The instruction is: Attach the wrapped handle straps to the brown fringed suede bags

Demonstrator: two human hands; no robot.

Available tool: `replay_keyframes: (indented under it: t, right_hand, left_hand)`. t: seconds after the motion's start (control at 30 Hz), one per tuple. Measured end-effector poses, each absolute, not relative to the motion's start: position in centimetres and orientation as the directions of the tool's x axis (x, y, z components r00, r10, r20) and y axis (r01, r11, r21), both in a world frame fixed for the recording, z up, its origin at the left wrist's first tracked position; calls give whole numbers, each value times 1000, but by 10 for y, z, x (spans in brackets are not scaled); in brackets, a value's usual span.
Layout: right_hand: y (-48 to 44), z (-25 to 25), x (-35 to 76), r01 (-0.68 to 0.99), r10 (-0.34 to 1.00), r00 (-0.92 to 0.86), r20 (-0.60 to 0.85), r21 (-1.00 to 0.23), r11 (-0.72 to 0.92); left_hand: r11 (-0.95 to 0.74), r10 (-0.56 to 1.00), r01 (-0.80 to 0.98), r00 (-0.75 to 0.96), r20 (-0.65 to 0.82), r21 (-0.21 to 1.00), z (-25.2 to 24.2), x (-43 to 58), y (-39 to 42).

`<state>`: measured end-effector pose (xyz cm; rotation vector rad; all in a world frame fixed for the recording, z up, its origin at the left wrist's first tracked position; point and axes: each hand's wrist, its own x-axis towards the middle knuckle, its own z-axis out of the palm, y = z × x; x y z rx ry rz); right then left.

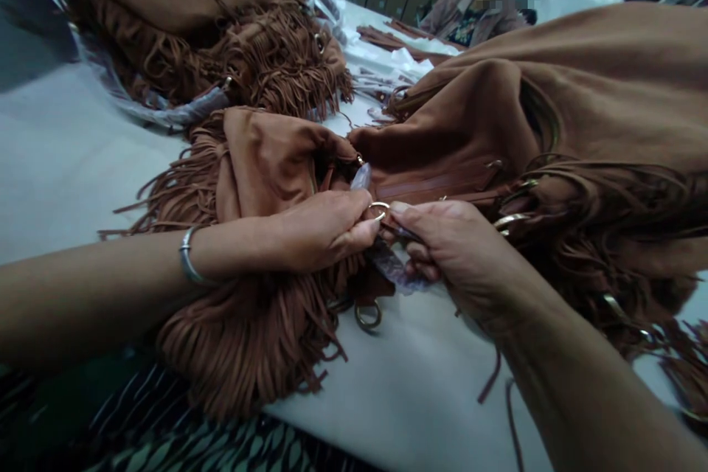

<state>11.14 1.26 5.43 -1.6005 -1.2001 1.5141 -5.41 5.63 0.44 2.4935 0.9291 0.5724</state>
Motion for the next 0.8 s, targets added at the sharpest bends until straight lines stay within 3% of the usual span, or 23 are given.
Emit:
replay_keyframes:
  t: [0.07, 0.13, 0.27, 0.5, 0.8]
  right_hand:
    - [13, 55, 112, 236, 897, -108, -429, -888, -396]
    - [14, 55, 110, 175, 898, -108, -426, -897, -405]
    - [17, 53, 102, 19, 912, -22, -410, -912, -410]
    - [23, 42, 96, -47, 889, 113, -443, -896, -441]
    - [19, 44, 104, -72, 866, 54, -497, -867, -493]
  left_hand:
    - [-701, 670, 496, 704, 234, 513, 5, -55, 57]
    - [-707, 657, 477, 717, 235, 521, 6, -55, 58]
    - [-690, 674, 486, 700, 234, 536, 7, -55, 58]
    - [-739, 636, 477, 727, 260, 476, -3, -57, 60]
    - [-712, 501, 264, 840, 207, 651, 2, -59, 68]
